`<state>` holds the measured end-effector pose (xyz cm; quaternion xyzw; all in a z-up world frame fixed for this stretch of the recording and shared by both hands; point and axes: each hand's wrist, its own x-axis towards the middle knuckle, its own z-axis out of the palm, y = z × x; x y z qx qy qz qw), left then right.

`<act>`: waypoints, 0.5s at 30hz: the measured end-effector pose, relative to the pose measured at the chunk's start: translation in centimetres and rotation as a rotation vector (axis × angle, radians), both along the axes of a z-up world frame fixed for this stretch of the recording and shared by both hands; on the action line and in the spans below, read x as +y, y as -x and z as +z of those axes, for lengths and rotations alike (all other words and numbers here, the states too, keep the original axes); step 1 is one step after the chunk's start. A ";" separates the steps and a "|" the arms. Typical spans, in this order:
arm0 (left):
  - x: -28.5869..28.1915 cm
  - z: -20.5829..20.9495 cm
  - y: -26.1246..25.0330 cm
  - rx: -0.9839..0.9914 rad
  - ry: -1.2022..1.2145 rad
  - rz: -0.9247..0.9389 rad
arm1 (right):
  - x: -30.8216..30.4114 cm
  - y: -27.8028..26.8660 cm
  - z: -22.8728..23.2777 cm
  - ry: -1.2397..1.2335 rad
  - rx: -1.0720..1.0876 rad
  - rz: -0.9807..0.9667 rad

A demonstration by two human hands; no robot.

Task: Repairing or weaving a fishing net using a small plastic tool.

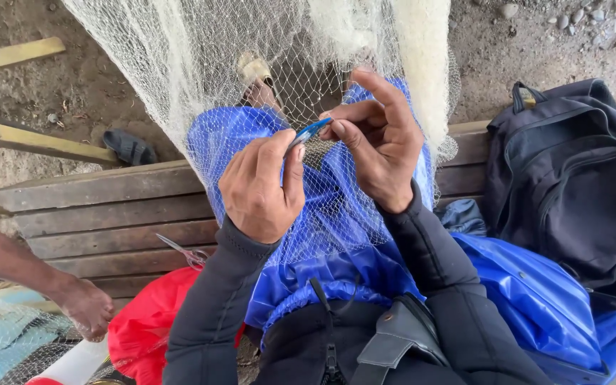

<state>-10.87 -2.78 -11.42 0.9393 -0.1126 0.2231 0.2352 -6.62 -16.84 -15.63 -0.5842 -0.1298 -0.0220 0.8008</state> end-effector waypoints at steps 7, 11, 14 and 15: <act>-0.3 0.1 -0.3 -0.007 0.044 -0.049 | -0.1 0.2 0.3 -0.007 -0.073 0.054; -0.3 -0.4 -0.5 0.006 0.085 -0.085 | -0.3 0.3 0.7 -0.017 -0.058 0.082; -0.4 -0.9 -0.4 0.004 0.133 -0.125 | -0.7 0.2 1.1 0.066 -0.083 0.014; -0.4 -1.1 -0.4 0.004 0.164 -0.137 | -0.9 0.0 1.2 0.113 -0.119 -0.014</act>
